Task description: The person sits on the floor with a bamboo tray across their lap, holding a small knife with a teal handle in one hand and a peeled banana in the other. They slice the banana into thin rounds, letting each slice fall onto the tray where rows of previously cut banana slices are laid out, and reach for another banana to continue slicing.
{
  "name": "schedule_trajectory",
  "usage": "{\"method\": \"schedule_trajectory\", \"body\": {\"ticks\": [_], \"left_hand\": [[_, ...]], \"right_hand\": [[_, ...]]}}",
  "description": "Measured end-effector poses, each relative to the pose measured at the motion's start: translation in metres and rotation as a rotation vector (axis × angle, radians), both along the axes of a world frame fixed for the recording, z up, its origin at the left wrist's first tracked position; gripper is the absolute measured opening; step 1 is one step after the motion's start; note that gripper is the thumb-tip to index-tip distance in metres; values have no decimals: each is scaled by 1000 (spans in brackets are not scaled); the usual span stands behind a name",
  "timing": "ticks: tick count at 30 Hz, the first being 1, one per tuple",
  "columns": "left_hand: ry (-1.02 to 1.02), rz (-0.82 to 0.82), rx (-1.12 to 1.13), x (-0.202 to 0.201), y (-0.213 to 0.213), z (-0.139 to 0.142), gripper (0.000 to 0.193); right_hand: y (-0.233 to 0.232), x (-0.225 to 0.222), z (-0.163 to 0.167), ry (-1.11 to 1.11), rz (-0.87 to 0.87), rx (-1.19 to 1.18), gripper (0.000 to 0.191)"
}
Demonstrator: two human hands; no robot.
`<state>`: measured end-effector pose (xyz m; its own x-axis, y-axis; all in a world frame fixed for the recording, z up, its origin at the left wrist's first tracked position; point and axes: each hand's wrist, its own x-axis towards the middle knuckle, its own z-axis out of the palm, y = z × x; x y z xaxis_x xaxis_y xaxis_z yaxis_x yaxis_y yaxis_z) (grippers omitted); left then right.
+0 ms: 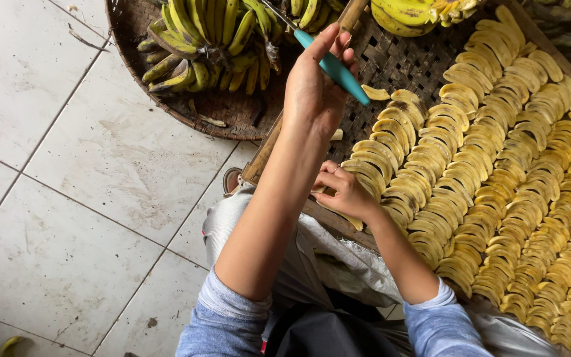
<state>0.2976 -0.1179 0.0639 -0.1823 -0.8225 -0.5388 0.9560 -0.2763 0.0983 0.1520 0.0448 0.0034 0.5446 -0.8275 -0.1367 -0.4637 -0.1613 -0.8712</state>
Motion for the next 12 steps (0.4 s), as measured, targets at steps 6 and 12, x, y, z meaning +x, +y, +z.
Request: {"method": "schedule_trajectory", "body": {"ticks": [6,12], "left_hand": [[13,-1,-25,-2,0,-2,25],[-7,-3,-15,-6,0,-3,26]], "right_hand": [[21,2,-4,101,-16,-258,20],[35,5,-12,279,-64,-419,21]]}}
